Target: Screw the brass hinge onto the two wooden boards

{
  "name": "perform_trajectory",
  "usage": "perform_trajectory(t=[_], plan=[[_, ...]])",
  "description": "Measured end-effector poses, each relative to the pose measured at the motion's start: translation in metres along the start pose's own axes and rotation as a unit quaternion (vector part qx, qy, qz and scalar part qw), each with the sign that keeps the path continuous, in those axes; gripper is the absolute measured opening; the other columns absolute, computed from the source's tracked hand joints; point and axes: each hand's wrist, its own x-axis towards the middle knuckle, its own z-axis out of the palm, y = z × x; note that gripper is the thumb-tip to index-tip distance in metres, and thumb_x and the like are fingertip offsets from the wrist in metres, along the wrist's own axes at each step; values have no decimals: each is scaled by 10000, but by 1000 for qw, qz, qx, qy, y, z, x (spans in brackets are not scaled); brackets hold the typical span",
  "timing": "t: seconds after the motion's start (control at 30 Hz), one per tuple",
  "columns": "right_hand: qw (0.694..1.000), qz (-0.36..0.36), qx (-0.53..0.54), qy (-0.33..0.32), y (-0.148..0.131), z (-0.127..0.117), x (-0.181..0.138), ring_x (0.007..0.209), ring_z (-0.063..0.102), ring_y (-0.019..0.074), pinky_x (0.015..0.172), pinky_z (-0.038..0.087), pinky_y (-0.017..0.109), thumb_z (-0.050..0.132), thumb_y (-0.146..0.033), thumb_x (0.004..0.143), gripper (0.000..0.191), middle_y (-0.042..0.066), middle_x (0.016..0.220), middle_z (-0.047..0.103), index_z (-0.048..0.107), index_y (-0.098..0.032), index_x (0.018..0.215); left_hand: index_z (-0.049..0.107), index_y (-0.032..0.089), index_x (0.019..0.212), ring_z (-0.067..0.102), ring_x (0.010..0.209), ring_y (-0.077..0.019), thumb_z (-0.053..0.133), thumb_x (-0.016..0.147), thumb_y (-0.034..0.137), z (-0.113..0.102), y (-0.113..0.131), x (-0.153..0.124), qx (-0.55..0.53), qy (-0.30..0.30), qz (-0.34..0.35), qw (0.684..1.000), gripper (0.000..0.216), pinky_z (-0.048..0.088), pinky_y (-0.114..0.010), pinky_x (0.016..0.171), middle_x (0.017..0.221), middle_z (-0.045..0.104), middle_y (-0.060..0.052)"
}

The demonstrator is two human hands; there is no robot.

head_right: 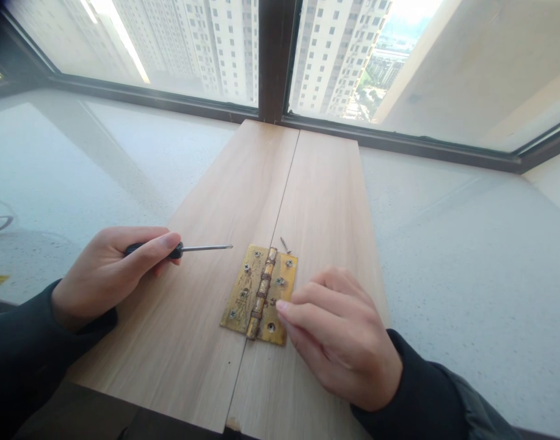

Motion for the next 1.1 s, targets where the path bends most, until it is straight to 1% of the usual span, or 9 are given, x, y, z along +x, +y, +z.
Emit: perform_trajectory(t=[0.27,0.4,0.53,0.73,0.87,0.97,1.1], plan=[[1000,1,6,2,0,2,1,787,522,151,696,468,339,619,33,948,226,38,915,701,677,-141,1081,622,193,587,415,522,-100,525,909,520,-1,-2,2,3,4,4,1000,469,309,-262,539,522,467,39],[1000,5,4,-2,-2,-1,5,766,533,140,676,480,314,628,44,927,226,34,871,697,670,-139,1052,618,194,576,405,497,-96,532,903,520,-2,-5,4,-1,-18,20,1000,469,296,-259,509,507,468,39],[1000,-2,15,-14,-2,-3,8,744,548,131,668,497,300,615,38,934,219,28,862,702,668,-148,1037,612,189,580,400,512,-93,524,908,515,-1,-3,2,1,-1,9,1000,470,303,-257,523,521,460,40],[1000,-3,21,-16,-2,-3,8,732,552,128,662,497,294,616,36,930,217,26,845,697,672,-148,1031,612,187,587,409,520,-95,516,912,512,-1,-1,1,7,-3,9,1000,470,317,-257,534,525,461,39],[1000,5,15,-4,-1,-4,8,749,559,135,661,502,288,624,39,923,222,35,843,694,675,-142,1041,630,184,597,425,519,-94,513,914,516,-1,-2,2,14,-2,9,1000,474,331,-254,535,525,472,38],[1000,0,24,-16,1,-4,10,725,566,133,644,508,281,617,29,926,227,30,841,695,681,-153,1044,631,185,594,439,521,-101,515,911,518,-1,-2,2,20,-3,13,1000,474,346,-254,532,524,483,34],[1000,3,23,-14,1,-5,10,727,593,147,648,514,297,621,36,917,262,36,843,700,685,-162,1076,628,191,588,440,513,-108,520,908,514,-2,-1,2,18,-2,17,1000,467,351,-251,523,517,490,29]])
